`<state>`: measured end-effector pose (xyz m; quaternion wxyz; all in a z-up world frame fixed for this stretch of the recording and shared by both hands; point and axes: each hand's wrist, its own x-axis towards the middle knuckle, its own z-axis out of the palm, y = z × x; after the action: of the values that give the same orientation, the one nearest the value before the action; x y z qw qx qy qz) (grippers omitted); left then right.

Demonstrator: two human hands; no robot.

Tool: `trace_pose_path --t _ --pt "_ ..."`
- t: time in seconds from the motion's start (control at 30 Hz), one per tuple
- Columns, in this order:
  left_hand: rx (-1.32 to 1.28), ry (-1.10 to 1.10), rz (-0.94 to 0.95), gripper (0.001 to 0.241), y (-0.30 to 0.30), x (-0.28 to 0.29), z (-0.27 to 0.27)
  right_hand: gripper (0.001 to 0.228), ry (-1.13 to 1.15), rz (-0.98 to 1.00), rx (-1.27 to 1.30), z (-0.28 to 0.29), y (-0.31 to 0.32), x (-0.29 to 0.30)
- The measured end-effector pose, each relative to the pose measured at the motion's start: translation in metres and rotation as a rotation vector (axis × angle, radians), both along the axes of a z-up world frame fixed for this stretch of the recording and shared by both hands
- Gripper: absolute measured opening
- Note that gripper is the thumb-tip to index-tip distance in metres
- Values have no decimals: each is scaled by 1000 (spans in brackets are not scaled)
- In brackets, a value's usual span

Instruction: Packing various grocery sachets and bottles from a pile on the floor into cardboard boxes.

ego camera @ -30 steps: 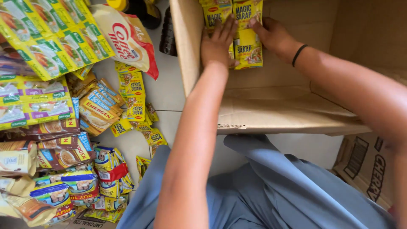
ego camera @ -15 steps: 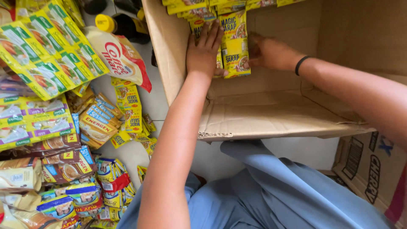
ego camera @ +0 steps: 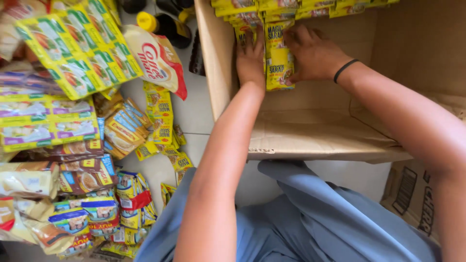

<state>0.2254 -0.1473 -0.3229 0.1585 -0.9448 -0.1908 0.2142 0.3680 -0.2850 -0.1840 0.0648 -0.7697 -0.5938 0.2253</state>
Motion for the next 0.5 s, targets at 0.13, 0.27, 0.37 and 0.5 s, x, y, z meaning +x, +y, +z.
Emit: trace_pose_path --t 0.13,0.27,0.37,0.5 --pt "-223 229 48 121 9 9 125 113 -102 94 121 9 -2 -1" --pt "-301 83 61 122 23 11 71 119 -59 72 116 10 4 -7" --pt "-205 -205 60 60 17 13 -2 119 -56 115 33 12 12 -14" --pt "-76 -171 142 55 13 17 -15 123 -85 57 33 8 17 -19"
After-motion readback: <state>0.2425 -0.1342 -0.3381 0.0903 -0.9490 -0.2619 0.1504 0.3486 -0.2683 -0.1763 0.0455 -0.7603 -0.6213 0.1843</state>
